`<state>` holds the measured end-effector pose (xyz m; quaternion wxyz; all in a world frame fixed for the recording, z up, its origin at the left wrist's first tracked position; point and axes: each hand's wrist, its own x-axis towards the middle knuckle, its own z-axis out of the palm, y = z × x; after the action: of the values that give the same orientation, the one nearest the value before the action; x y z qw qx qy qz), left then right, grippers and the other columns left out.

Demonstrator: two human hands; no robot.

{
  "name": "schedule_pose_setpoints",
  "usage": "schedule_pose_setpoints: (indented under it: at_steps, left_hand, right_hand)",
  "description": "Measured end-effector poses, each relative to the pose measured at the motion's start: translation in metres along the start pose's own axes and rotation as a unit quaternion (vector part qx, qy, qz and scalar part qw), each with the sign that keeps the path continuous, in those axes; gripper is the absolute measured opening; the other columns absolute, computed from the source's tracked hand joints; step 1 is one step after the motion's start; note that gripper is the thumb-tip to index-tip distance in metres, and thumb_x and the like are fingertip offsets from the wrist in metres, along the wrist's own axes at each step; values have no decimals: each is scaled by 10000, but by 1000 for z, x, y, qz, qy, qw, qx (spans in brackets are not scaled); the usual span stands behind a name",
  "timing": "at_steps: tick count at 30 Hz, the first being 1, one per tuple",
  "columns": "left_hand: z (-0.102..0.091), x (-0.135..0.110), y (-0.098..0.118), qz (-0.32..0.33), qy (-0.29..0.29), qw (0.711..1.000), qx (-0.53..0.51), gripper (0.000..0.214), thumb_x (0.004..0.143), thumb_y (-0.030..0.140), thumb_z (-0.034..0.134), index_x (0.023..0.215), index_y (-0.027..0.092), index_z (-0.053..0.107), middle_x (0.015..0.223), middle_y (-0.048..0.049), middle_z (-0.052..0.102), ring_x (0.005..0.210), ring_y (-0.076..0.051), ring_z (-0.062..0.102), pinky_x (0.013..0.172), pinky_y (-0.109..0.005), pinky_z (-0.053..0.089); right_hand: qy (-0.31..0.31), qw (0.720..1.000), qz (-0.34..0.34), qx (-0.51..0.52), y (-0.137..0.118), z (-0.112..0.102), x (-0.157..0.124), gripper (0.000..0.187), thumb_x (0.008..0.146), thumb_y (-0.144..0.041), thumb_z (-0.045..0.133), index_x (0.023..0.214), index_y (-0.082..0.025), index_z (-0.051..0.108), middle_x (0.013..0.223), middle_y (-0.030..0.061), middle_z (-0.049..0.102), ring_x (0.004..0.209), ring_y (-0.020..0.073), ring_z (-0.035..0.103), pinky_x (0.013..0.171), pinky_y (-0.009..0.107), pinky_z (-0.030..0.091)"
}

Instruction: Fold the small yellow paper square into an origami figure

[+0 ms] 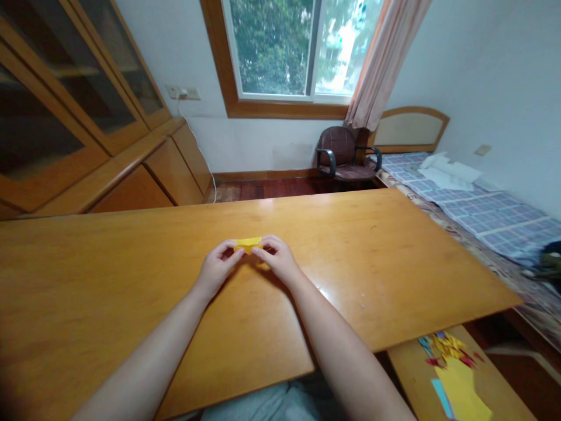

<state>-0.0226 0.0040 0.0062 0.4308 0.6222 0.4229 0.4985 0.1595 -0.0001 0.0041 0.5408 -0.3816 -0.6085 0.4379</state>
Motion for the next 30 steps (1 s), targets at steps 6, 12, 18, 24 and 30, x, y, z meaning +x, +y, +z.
schedule_pose_setpoints:
  at_steps: [6,12,18,24,30]
  left_hand:
    - [2,0,-8,-31,16,999,-29,261,728,367,710,847,181,570,863,-20,666,817,-164,647,793,-304,529]
    - [5,0,-10,-38,24,997,-61,378,717,326,714,1014,197,518,931,-28,663,859,-165,683,799,-312,557]
    - [4,0,-8,-50,-6,998,-40,398,750,360,691,1082,182,563,1013,-54,664,891,-178,681,823,-330,568]
    - [5,-1,-5,-76,-12,995,-60,388,733,376,710,1038,167,594,959,-35,664,831,-168,675,811,-337,575]
    - [6,-1,-2,-90,-15,994,-61,406,713,381,719,1036,164,603,895,-20,663,796,-168,673,801,-345,575]
  right_hand:
    - [23,999,39,10,4,2,-1,239,811,-406,658,738,-179,643,784,13,600,732,142,563,699,266,452]
    - [46,993,101,49,16,4,-2,257,764,-405,693,841,-192,572,719,-25,601,655,123,558,656,251,437]
    - [51,993,94,53,13,4,-1,278,753,-372,695,905,-199,541,716,-38,559,633,113,548,619,243,436]
    - [52,991,91,82,10,5,-1,352,730,-333,710,1006,-216,524,783,-29,570,668,114,572,616,242,446]
    - [52,990,97,90,8,5,0,362,726,-302,707,1023,-212,522,759,-37,555,652,104,542,591,228,416]
